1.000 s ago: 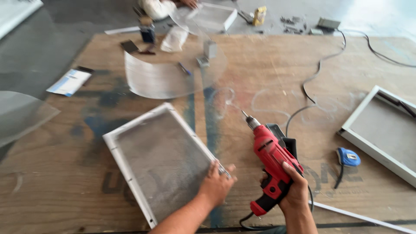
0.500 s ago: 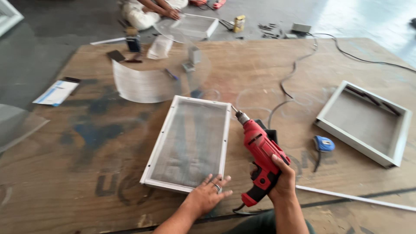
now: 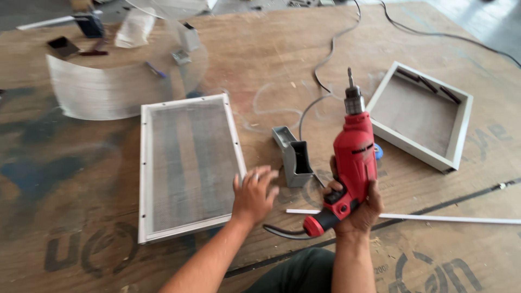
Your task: The person uses a red power drill to drive screws into the corners and edges of a white rectangular frame containing a mesh screen. The person sits on the floor and systematically fastens the screen to the frame, occasionally picking up screws and repositioning the frame.
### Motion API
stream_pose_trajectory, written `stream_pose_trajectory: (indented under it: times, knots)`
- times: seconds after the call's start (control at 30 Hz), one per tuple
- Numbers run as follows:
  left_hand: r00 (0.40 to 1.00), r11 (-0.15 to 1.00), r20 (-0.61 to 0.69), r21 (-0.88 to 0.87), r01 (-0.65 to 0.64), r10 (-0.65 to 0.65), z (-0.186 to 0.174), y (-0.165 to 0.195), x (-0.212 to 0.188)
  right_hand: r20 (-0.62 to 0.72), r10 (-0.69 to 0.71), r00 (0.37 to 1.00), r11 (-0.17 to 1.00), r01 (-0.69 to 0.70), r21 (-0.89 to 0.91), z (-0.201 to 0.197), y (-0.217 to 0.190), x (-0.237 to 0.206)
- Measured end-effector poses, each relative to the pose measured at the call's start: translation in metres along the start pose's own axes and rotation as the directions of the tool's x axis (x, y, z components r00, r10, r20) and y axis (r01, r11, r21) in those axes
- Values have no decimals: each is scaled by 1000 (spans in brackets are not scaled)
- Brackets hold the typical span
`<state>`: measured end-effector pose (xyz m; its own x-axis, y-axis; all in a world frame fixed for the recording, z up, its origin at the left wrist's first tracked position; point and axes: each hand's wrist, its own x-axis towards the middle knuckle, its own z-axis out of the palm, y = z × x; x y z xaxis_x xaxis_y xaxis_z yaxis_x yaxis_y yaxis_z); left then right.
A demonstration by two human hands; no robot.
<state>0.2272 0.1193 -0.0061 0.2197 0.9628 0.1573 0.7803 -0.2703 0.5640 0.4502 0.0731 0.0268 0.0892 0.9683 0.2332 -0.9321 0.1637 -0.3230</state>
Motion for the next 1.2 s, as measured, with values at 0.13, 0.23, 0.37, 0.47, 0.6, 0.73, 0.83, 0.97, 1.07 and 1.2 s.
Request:
stream_pose_trajectory:
  times: [0.13,0.23,0.37,0.47,0.6,0.73,0.83,0.97,1.07,1.2]
  knots:
    - [994,998,-107,70,7,1,3,22,62,-55,-22,998,999,23,24,-1,4,7]
    - [995,972,-15,211,102,-101,0,14,94,-82,-28,996,1000,29,6,3,7,11]
    - [973,900,182,433,52,-144,19,-2,105,-112,-15,994,1000,15,-2,8,11,13]
    - [980,891,157,452,40,-123,42,-5,105,-98,0,995,1000,0,9,11,14,12]
    - [994,919,29,386,85,-104,58,-2,102,-89,-11,996,999,7,-42,14,16,11]
    - [988,973,61,194,127,-141,43,-13,91,-86,37,996,997,-43,-72,13,12,11]
    - [955,902,75,-315,295,-286,15,-36,69,-113,112,987,973,-132,-187,14,9,8]
    - [895,431,135,-839,332,-426,-46,-93,5,-162,240,957,863,-286,-415,28,20,2]
    - [806,-49,289,-950,310,-516,-78,-121,-47,-91,415,905,779,-406,-478,50,37,-2]
    - [791,-325,273,-940,100,-547,-111,-148,-90,-148,509,848,620,-480,-621,83,64,-10]
